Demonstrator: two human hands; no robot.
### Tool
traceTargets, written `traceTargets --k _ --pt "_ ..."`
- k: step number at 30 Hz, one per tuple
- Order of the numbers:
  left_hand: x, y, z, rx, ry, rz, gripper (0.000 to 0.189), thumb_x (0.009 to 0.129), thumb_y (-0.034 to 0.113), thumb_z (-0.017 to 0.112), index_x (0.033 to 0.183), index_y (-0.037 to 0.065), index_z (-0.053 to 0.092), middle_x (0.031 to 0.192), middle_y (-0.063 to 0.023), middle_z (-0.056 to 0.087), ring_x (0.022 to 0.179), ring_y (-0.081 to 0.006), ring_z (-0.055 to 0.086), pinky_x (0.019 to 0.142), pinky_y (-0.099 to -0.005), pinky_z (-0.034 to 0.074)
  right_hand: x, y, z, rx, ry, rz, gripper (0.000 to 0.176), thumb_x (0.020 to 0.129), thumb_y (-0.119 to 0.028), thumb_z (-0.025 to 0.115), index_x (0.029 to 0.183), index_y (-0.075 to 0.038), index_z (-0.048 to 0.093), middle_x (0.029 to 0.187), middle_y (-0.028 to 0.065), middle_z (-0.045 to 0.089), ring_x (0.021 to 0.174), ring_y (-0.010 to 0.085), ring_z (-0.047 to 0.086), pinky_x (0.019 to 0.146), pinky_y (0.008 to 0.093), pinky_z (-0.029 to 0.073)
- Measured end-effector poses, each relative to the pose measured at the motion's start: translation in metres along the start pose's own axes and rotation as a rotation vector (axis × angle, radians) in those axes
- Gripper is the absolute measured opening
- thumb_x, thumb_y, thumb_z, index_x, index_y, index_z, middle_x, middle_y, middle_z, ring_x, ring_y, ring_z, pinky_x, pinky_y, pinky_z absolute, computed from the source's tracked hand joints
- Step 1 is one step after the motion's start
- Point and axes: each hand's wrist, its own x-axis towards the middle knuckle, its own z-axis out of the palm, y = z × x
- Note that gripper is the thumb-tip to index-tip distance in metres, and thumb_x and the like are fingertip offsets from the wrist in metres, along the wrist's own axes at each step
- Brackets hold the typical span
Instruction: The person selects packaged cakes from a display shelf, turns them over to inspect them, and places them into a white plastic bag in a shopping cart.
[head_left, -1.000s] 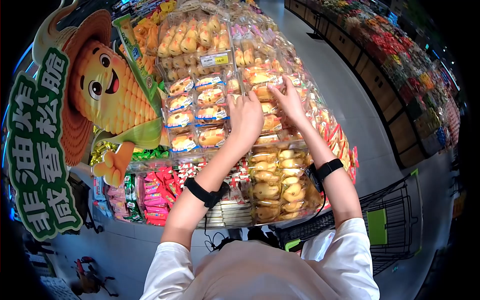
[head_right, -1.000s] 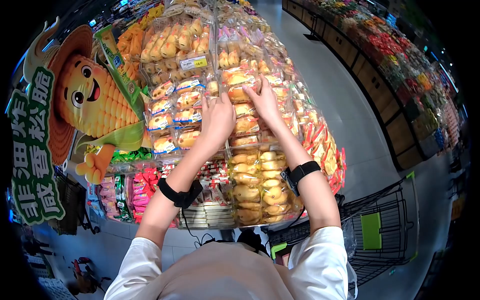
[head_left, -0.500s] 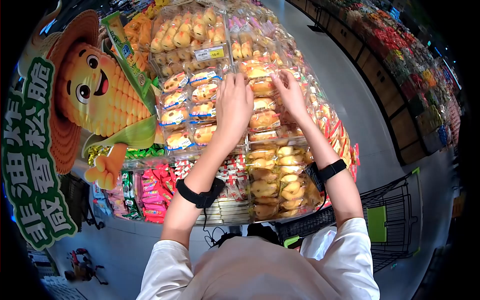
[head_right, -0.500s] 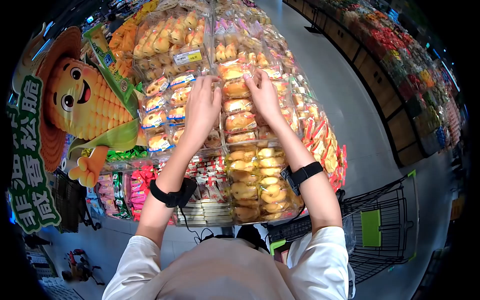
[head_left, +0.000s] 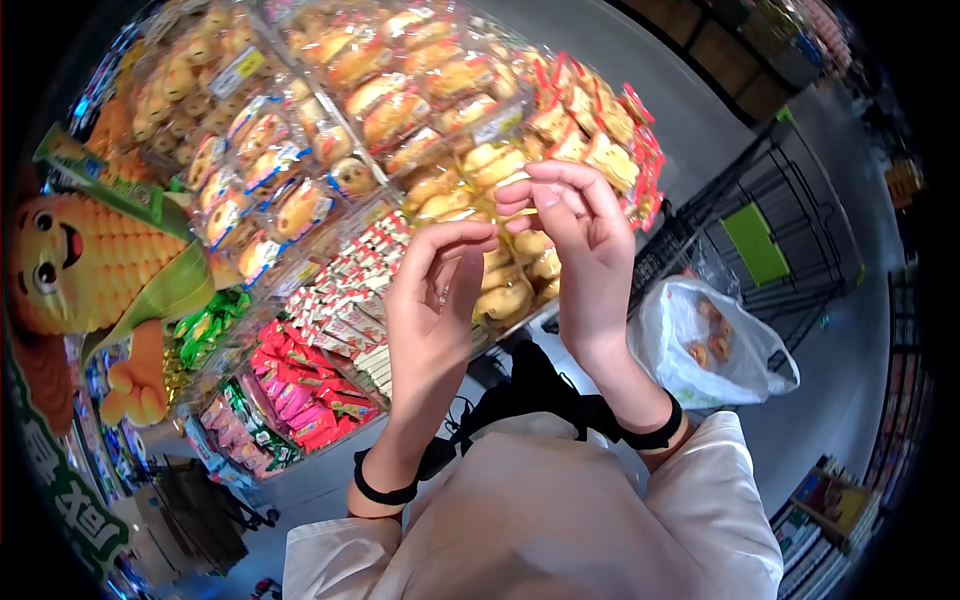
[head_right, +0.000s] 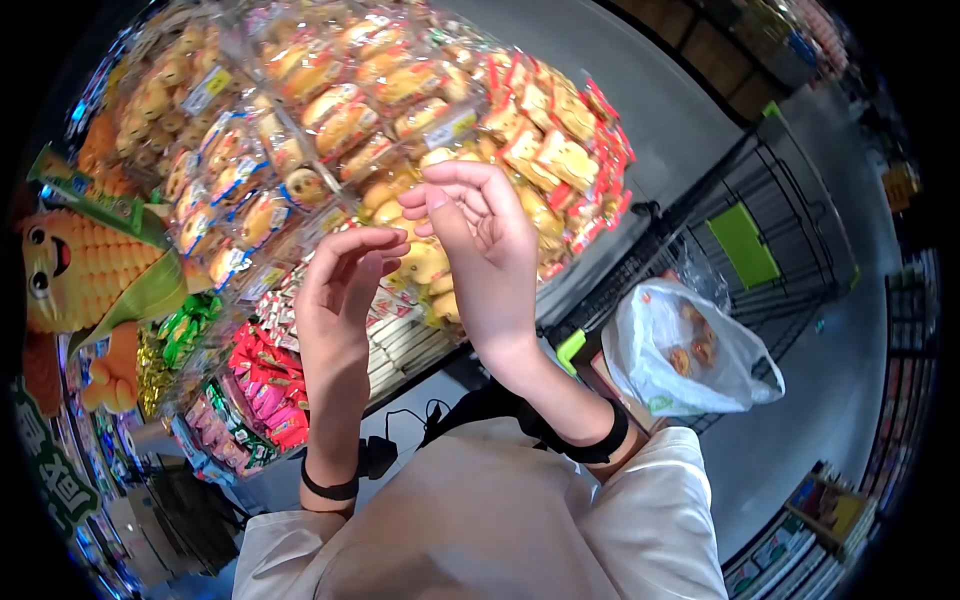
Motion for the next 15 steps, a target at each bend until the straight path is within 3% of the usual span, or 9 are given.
traceTargets --k 4,6,7,11,13,15 --pt "-0.023 -0.047 0.059 -0.066 -0.225 -0.147 0.013 0.092 0.004 0.051 0.103 -0.002 0.054 0.097 -0.0088 0.061 0.092 -0.0144 0.060 0.087 -0.0278 0.045 -0.069 0.004 -0.079 -0.123 0.314 0.153 0.014 0.094 -0.004 0.048 0.106 0.001 0.052 0.090 0.0086 0.063 0.083 0.0116 0.059 0.073 0.0238 0.046" --pt "-0.040 -0.081 0.085 -0.001 -0.362 -0.138 0.012 0.092 0.004 0.052 0.102 -0.001 0.055 0.096 -0.0088 0.061 0.090 -0.0147 0.061 0.084 -0.0282 0.047 -0.104 -0.004 -0.121 -0.211 0.450 0.250 0.016 0.095 -0.009 0.047 0.106 0.001 0.053 0.090 0.0081 0.063 0.082 0.0119 0.060 0.074 0.0248 0.047" --pt "-0.050 -0.094 0.100 -0.020 -0.436 -0.234 0.013 0.093 0.005 0.050 0.104 0.000 0.055 0.101 -0.0067 0.060 0.098 -0.0128 0.057 0.089 -0.0252 0.042 -0.120 -0.010 -0.142 -0.261 0.508 0.271 0.016 0.095 -0.010 0.047 0.105 0.001 0.054 0.089 0.0081 0.064 0.082 0.0121 0.060 0.074 0.0250 0.047" --pt "-0.078 -0.148 0.154 0.121 -0.636 -0.182 0.012 0.093 0.007 0.052 0.101 -0.001 0.057 0.094 -0.0079 0.062 0.092 -0.0134 0.060 0.080 -0.0279 0.048 -0.170 -0.024 -0.252 -0.556 0.646 0.345 0.019 0.096 -0.014 0.047 0.102 0.001 0.057 0.088 0.0082 0.065 0.083 0.0127 0.060 0.077 0.0260 0.047" --pt "-0.092 -0.189 0.185 0.207 -0.696 -0.076 0.013 0.090 0.007 0.054 0.101 0.000 0.056 0.092 -0.0110 0.062 0.085 -0.0187 0.062 0.077 -0.0287 0.049 -0.192 -0.015 -0.325 -0.727 0.684 0.383 0.021 0.094 -0.015 0.049 0.098 0.003 0.058 0.084 0.0078 0.066 0.080 0.0122 0.062 0.075 0.0267 0.047" --pt "-0.104 -0.221 0.222 0.387 -0.794 -0.002 0.014 0.088 0.006 0.054 0.101 0.001 0.054 0.096 -0.0145 0.060 0.085 -0.0287 0.061 0.077 -0.0325 0.049 -0.205 -0.007 -0.379 -1.143 0.658 0.424 0.018 0.091 -0.011 0.050 0.099 0.003 0.058 0.087 0.0169 0.066 0.081 0.0275 0.064 0.076 0.0327 0.048"
